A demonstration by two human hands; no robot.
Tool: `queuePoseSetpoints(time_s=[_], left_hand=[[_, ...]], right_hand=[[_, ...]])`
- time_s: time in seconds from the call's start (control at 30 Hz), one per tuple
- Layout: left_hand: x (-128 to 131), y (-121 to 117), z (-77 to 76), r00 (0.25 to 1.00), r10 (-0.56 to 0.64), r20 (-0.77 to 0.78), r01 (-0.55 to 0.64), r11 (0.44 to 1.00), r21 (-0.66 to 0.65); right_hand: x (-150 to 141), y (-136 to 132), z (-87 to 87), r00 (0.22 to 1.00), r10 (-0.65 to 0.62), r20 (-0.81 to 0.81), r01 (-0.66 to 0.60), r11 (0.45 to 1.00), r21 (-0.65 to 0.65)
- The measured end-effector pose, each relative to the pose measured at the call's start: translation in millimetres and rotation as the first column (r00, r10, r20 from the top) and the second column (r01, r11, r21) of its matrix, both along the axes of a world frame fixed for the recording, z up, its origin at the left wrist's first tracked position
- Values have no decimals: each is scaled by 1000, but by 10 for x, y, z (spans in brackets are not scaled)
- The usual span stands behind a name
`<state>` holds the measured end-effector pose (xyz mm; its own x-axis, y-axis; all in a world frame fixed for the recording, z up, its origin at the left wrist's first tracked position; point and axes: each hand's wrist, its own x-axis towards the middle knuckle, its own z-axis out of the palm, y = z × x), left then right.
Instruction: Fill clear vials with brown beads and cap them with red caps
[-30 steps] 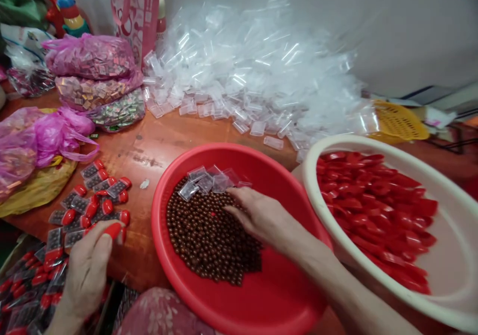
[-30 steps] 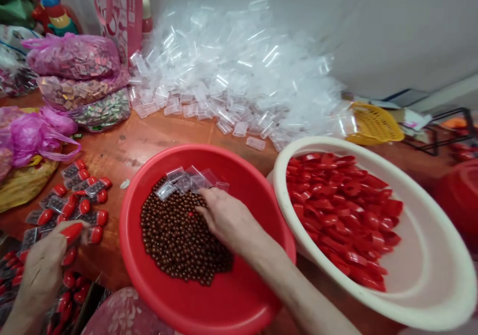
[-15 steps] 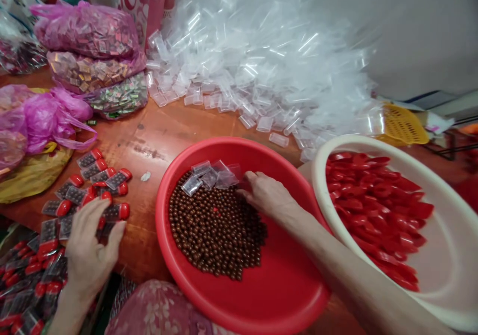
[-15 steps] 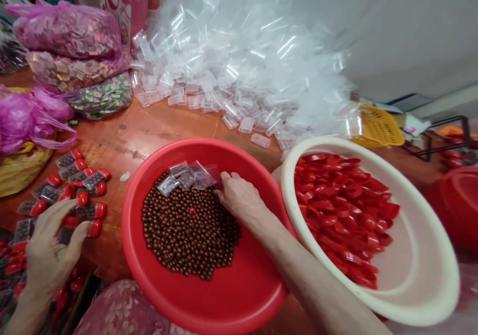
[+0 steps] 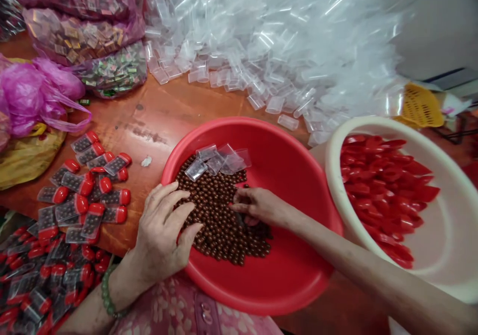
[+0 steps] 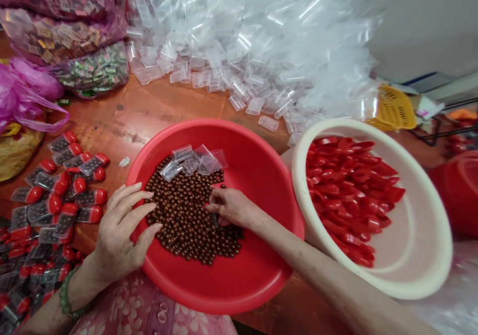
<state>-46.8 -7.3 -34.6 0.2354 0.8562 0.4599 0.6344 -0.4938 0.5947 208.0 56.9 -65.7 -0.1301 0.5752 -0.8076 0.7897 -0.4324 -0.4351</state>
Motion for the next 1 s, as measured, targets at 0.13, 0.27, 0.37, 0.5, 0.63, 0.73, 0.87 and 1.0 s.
queuePoseSetpoints(time_s=[0.13, 0.27, 0.37, 0.5, 0.63, 0.73, 0.87, 1.0], left_hand=[[3, 4, 27, 999, -17, -45, 16, 1000, -23], [24, 15, 100, 985, -99, -138, 93, 994, -49], [63, 16, 186, 945, -253, -209, 234, 966, -113], [158, 6, 290, 840, -450, -302, 374, 885, -277], [250, 15, 282, 828, -426, -365, 312, 890, -332], [268, 51, 254, 873, -367, -321, 255, 905, -341], [244, 111, 330, 936, -350, -34, 312, 870, -381], [261, 147, 466, 904, -331, 270, 418, 815, -401]], right_hand=[[-75, -166, -22, 994, -38, -98, 16, 977, -212], [-118, -247, -56, 979, -83, -185, 6, 924, -381], [-159, -238, -42, 951, -161, -265, 25, 891, -454], [-260, -178, 63, 881, -295, -370, 102, 881, -462], [-400, -140, 200, 803, -362, -473, 154, 893, -422], [-479, -141, 268, 766, -364, -531, 182, 913, -364], [-496, -161, 394, 761, -286, -582, 181, 955, -233], [-361, -248, 700, 839, -72, -539, 165, 978, 128]])
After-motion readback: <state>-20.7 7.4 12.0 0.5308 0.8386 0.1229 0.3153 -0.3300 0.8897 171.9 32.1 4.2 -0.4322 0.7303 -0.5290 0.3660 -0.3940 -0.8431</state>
